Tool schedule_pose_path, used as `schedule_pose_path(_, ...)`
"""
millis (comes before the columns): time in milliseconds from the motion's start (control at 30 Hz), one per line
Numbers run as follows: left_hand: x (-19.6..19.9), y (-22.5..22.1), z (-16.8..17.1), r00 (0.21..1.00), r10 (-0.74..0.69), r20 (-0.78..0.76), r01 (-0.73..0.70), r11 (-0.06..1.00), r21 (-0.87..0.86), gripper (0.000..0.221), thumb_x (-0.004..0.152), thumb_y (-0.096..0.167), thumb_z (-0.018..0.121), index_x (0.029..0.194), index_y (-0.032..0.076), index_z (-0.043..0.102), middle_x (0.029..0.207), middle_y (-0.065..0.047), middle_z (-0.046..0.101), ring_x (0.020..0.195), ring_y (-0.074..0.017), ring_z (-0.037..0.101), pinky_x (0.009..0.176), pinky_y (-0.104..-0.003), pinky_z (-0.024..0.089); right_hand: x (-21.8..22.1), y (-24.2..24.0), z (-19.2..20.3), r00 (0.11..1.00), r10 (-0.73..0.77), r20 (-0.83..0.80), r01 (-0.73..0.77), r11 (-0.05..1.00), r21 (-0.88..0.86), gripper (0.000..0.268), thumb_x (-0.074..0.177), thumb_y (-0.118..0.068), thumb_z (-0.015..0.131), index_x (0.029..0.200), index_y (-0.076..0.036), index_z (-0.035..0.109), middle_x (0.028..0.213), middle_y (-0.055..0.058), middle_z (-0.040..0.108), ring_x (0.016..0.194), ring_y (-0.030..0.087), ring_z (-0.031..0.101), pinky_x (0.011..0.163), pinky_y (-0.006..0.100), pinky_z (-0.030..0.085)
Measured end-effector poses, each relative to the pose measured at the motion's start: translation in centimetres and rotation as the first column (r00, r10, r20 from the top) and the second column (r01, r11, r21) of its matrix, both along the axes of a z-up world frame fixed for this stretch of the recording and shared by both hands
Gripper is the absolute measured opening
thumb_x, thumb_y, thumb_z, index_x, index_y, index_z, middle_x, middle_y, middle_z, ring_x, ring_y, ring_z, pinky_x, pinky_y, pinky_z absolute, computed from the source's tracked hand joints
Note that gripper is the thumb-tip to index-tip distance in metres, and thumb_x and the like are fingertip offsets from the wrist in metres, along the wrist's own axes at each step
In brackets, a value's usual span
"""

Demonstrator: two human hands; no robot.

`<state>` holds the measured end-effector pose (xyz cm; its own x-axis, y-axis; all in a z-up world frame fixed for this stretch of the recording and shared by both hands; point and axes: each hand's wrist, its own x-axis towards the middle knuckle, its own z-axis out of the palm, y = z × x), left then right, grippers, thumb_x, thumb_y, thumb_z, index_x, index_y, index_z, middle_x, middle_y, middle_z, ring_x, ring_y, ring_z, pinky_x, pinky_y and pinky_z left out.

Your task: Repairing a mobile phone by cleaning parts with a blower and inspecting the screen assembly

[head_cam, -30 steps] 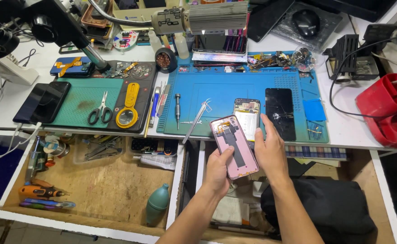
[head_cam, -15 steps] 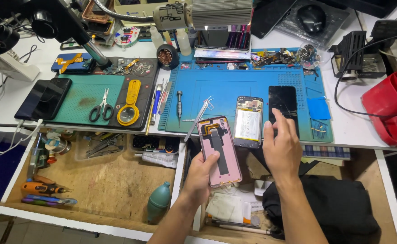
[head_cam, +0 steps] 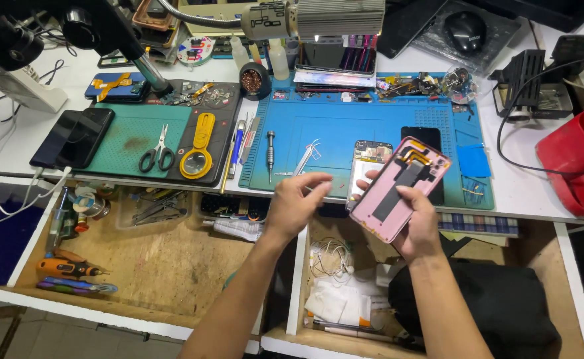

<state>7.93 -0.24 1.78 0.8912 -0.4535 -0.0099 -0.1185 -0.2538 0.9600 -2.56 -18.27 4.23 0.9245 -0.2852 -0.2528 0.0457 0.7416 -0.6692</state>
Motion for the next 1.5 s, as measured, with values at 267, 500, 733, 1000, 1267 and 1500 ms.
schedule_pose_path(267, 3.1, -1.3, -0.9, 0.853, -0.230, 0.468, -0.156, 0.744, 0.650, 0.016, 0.092, 0.031, 0.069, 0.103, 0.023, 0.079, 0.088, -0.001, 0.073, 0.082, -0.0320, 0.077, 0.075, -0.049, 0.062, -0.1, -1.2, -2.6, 0.977, -0.042, 0.209, 0.037, 0.999, 0.026, 0.073, 0.085, -0.033, 0.049, 0.153, -0.005, 0.042, 0.113, 0.018, 0.066, 0.099, 0.034, 0.070, 0.093, 0.057, 0.059)
schedule_pose_path(500, 5.3, -3.4, -2.1, 0.896, -0.322, 0.306, -0.063, 0.590, 0.805, 0.015, 0.091, 0.032, 0.067, 0.092, 0.022, 0.078, 0.087, -0.006, 0.076, 0.090, -0.0376, 0.076, 0.080, -0.052, 0.060, -0.1, -1.5, -2.8, 0.975, 0.025, 0.220, -0.055, 0.990, 0.132, 0.063, 0.088, -0.044, 0.050, 0.133, -0.002, 0.059, 0.111, 0.024, 0.064, 0.091, 0.038, 0.068, 0.083, 0.057, 0.057)
schedule_pose_path(733, 4.8, -3.0, -3.2, 0.854, -0.382, 0.354, -0.053, 0.613, 0.788, 0.020, 0.095, 0.024, 0.061, 0.094, 0.010, 0.075, 0.087, -0.012, 0.072, 0.090, -0.0400, 0.076, 0.081, -0.057, 0.059, -0.3, -1.2, -2.4, 0.980, 0.057, 0.190, -0.080, 0.990, 0.118, 0.059, 0.089, -0.043, 0.048, 0.127, 0.001, 0.059, 0.113, 0.025, 0.064, 0.093, 0.038, 0.068, 0.087, 0.055, 0.055)
schedule_pose_path(1000, 1.9, 0.1, 2.4, 0.987, -0.007, 0.162, -0.018, 0.988, 0.152, 0.013, 0.094, 0.019, 0.068, 0.095, 0.007, 0.074, 0.084, -0.013, 0.077, 0.070, -0.0266, 0.072, 0.060, -0.038, 0.060, -0.5, -0.5, -1.5, 0.972, 0.103, 0.213, -0.120, 0.990, 0.070, 0.061, 0.091, -0.041, 0.048, 0.134, 0.003, 0.053, 0.115, 0.026, 0.063, 0.095, 0.039, 0.070, 0.086, 0.056, 0.057)
schedule_pose_path(1267, 0.3, 0.4, 1.2, 0.962, 0.106, -0.251, -0.202, 0.895, -0.398, 0.012, 0.087, 0.003, 0.075, 0.090, -0.008, 0.071, 0.078, -0.020, 0.075, 0.058, -0.0191, 0.071, 0.052, -0.033, 0.065, -0.3, 1.7, -0.9, 0.972, 0.188, 0.141, -0.191, 0.981, 0.009, 0.065, 0.089, -0.040, 0.049, 0.134, 0.007, 0.055, 0.116, 0.029, 0.066, 0.094, 0.038, 0.073, 0.083, 0.054, 0.060)
schedule_pose_path(1500, -3.3, -0.7, 2.8, 0.971, 0.161, -0.178, -0.214, 0.917, -0.336, 0.012, 0.086, 0.002, 0.079, 0.095, -0.004, 0.075, 0.069, -0.018, 0.075, 0.052, -0.0188, 0.071, 0.047, -0.029, 0.062, -0.2, 3.2, -2.0, 0.967, 0.250, 0.050, -0.244, 0.964, -0.102, 0.061, 0.087, -0.034, 0.053, 0.131, 0.008, 0.058, 0.104, 0.029, 0.072, 0.092, 0.036, 0.074, 0.084, 0.049, 0.061)
